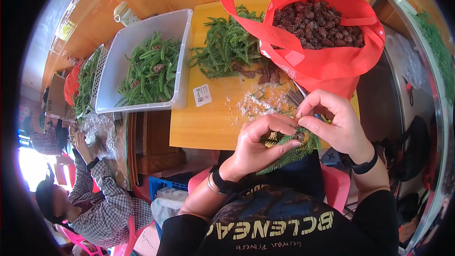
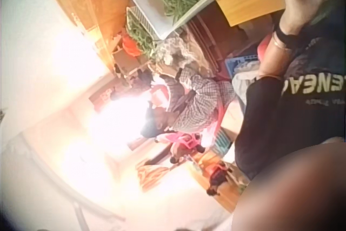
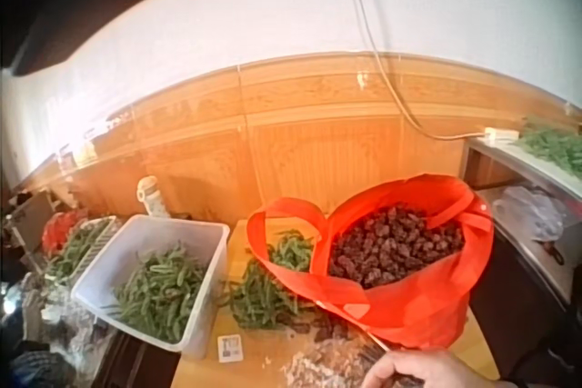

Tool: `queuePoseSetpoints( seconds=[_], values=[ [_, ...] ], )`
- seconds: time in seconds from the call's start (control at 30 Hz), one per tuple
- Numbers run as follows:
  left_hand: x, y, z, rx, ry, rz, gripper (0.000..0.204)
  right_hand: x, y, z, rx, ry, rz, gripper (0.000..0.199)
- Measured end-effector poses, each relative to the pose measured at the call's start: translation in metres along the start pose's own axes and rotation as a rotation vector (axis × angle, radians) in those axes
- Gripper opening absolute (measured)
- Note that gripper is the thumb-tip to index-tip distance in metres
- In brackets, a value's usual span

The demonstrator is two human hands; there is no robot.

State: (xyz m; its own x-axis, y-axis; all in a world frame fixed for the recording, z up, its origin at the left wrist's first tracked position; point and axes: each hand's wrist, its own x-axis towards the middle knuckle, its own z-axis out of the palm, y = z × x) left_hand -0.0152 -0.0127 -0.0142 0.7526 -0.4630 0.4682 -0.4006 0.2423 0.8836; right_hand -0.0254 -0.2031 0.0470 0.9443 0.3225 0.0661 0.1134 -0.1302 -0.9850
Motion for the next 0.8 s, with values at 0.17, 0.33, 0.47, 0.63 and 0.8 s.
queuePoseSetpoints(
  seconds=[0.17, 0.33, 0.47, 0.63, 0.8],
  values=[
    [0.0, 0.002, -0.001, -0.084, 0.019, -0.054, 0.022, 0.0, 0.003, 0.001, 0.072, -0.024, -0.029, 0.009],
    [0.002, 0.002, -0.004, -0.086, -0.025, -0.014, 0.023, 0.001, 0.004, 0.003, 0.058, -0.016, -0.083, 0.008],
    [0.001, -0.001, -0.004, -0.071, -0.04, 0.008, 0.023, 0.001, 0.004, 0.002, -0.001, -0.03, -0.103, 0.009],
    [-0.001, 0.0, -0.006, -0.07, -0.037, -0.05, 0.023, 0.003, 0.001, 0.002, -0.053, -0.007, -0.101, 0.011],
    [-0.003, -0.003, -0.01, -0.236, 0.089, -0.12, 0.023, -0.007, 0.032, -0.029, -0.683, 0.002, 0.018, 0.026]
  ],
)
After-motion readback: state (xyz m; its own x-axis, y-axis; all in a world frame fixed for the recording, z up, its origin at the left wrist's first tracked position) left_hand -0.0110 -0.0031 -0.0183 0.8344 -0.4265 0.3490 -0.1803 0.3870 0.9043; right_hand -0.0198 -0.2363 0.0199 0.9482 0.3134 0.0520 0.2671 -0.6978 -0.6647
